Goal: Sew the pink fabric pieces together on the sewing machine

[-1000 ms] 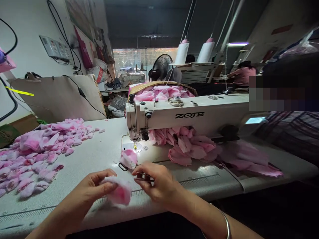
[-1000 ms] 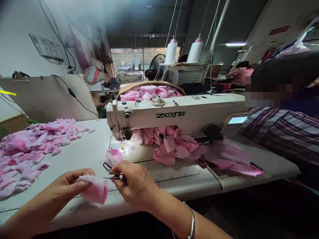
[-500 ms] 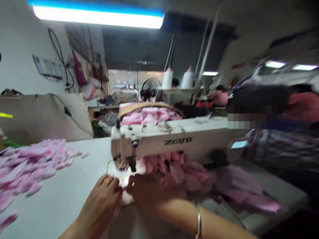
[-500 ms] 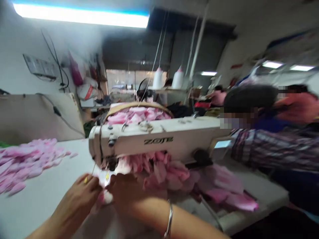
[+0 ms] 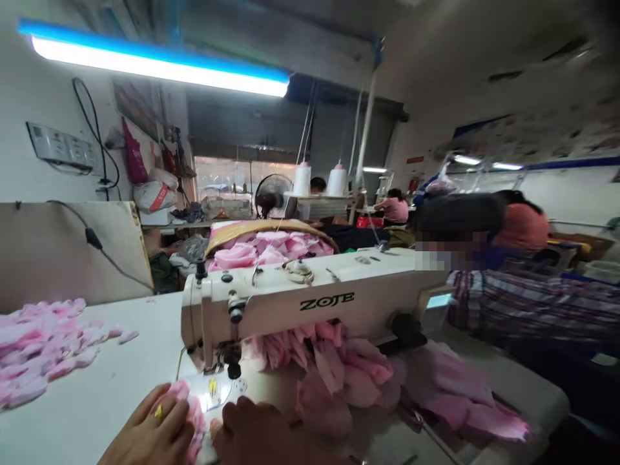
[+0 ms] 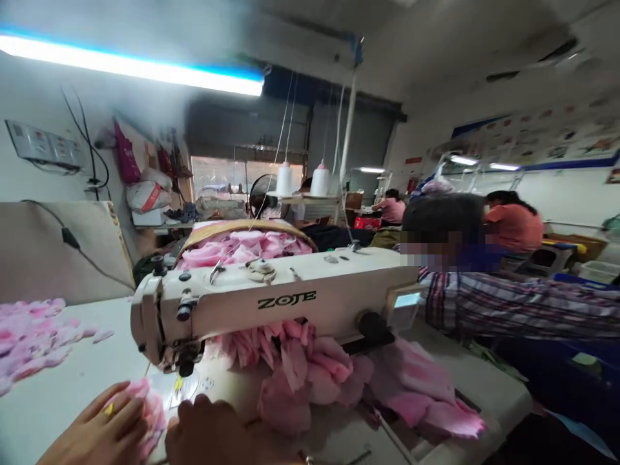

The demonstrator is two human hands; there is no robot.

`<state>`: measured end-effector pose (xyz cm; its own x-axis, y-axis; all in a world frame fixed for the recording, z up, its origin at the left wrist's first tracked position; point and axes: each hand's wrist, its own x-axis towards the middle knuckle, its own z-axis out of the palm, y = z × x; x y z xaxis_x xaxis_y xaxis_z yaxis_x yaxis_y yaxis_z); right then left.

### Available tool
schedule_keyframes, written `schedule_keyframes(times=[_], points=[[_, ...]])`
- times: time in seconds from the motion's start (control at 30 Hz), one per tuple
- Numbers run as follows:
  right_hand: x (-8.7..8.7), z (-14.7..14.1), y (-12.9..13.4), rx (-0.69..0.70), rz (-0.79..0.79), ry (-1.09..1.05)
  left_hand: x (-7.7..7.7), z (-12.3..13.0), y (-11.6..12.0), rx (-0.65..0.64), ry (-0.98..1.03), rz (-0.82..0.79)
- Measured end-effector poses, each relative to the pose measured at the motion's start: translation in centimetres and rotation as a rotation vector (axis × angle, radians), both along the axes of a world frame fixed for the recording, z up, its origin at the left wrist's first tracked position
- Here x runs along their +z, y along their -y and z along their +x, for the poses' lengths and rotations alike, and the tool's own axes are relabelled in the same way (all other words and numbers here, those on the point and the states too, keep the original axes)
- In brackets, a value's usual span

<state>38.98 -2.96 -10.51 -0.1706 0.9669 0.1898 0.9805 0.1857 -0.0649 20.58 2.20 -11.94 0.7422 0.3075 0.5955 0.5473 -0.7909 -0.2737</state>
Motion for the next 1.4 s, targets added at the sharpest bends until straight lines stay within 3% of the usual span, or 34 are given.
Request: schedule_keyframes(times=[0.13,0.23,0.47,0.7,0.83,1.03,1.17,1.3,1.4], points=[[2.2,-0.4,1.8,0.255,-0.021,0.115,2.8,0.2,1.9,0.137,-0.178,-0.223],[2.7,-0.2,1.8,0.266,-0.069,0.138,3.6,0.7,2.4,0.168,-0.256,-0.286],[1.5,-0.3,1.7,0.257,-0.067,0.075,3.7,0.1,2.0,0.112,-0.241,-0.330],[2.5,-0.2,1.7,0.258,-0.097,0.049,4.1,-0.4,1.2,-0.011,-0.196,-0.199],[2.9,0.0,1.8,0.295,-0.096,0.117,4.3,-0.7,0.8,-0.059,-0.181,-0.271],[1.9,0.3,1.9,0.324,0.032,0.159,4.6,-0.8,-0.7,-0.186,-0.186,-0.296],[1.8,0.5,1.8,0.342,0.053,0.154,4.1,-1.2,-1.7,-0.259,-0.276,-0.387],[2.3,0.6,1.8,0.374,0.011,0.174,3.4,-1.6,-1.7,-0.257,-0.192,-0.503],[2.5,0.9,1.6,0.395,0.018,0.176,2.9,-1.6,-1.4,-0.259,-0.123,-0.493]])
